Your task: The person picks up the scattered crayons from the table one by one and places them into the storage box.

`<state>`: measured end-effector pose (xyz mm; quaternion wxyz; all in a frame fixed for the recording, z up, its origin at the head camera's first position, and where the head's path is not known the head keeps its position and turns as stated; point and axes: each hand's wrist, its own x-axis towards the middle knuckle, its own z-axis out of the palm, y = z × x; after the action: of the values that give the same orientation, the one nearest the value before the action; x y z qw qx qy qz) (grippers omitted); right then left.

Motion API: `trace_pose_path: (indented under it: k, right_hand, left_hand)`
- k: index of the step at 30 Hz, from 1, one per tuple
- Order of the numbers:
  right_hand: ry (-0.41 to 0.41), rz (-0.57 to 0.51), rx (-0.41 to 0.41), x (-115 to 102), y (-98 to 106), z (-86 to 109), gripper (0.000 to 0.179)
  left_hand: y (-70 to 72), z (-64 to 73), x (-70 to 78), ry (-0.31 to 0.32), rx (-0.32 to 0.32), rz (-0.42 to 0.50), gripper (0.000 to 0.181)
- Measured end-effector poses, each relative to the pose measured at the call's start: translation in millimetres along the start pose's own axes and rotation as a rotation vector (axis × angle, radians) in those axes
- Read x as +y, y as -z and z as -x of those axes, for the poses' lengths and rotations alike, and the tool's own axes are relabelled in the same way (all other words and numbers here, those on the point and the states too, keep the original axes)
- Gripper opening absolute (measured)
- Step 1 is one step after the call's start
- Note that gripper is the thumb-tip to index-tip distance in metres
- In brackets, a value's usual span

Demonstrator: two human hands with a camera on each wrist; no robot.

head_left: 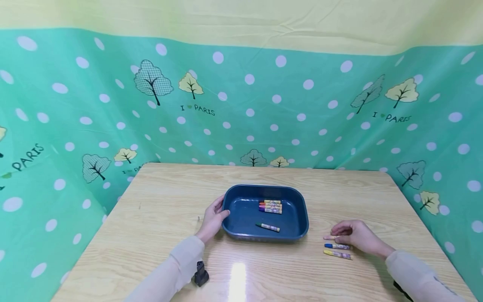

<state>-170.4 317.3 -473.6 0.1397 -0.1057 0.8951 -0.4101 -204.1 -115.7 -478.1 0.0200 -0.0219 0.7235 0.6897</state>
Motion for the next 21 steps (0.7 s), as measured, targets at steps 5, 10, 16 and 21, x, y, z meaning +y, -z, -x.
trace_pose_path:
  k: [5, 10, 16, 21]
  right_hand:
    - [-0.003, 0.03, 0.001, 0, 0, 0.1, 0.021]
    - [-0.015, 0.046, 0.022, -2, -1, 1.7, 0.023]
    - [-0.026, 0.057, 0.069, -10, 2, 1.8, 0.025]
    - [0.004, 0.059, 0.12, -25, 12, -1.0, 0.025]
  left_hand:
    - [-0.5, 6.4, 13.8, 0.008, -0.018, 0.009, 0.058]
    - [-0.3, 5.3, 9.9, 0.002, -0.02, 0.007, 0.058]
    - [0.0, -0.6, -5.0, 0.0, -0.007, -0.009, 0.058]
    - [0.3, -2.0, -7.4, -0.015, 0.005, -0.01, 0.058]
